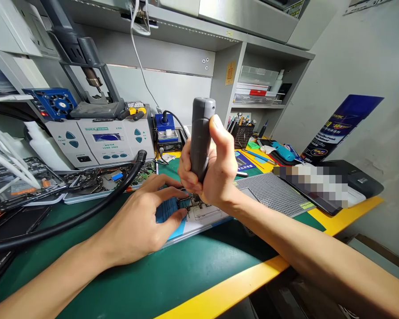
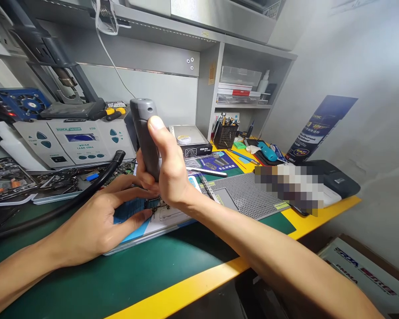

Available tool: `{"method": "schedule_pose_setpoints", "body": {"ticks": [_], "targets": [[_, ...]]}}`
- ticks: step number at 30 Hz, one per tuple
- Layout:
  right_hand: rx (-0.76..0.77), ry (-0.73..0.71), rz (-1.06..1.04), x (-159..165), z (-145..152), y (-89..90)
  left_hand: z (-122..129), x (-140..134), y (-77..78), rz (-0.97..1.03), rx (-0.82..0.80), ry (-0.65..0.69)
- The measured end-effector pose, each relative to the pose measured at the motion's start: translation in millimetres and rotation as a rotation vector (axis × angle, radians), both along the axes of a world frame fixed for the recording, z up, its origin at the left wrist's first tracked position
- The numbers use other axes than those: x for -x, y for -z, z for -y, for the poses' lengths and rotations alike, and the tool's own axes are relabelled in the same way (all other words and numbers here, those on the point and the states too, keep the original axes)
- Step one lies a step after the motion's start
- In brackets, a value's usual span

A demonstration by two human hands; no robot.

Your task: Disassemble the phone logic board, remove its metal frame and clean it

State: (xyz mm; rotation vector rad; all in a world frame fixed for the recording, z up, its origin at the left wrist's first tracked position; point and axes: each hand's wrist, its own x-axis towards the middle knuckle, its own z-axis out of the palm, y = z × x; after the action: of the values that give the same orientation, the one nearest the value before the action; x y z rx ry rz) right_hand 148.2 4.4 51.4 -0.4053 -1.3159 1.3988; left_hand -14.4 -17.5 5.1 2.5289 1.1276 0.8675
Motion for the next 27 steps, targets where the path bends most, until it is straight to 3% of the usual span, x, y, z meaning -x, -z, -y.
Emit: {"method": "schedule_pose_setpoints", "body": {"ticks": [27], "targets": [[0.012,0.019,0.042,2.3,-3.1,-2.0,-0.5,0.2,0.8,0.020,0.016,0.027]]}}
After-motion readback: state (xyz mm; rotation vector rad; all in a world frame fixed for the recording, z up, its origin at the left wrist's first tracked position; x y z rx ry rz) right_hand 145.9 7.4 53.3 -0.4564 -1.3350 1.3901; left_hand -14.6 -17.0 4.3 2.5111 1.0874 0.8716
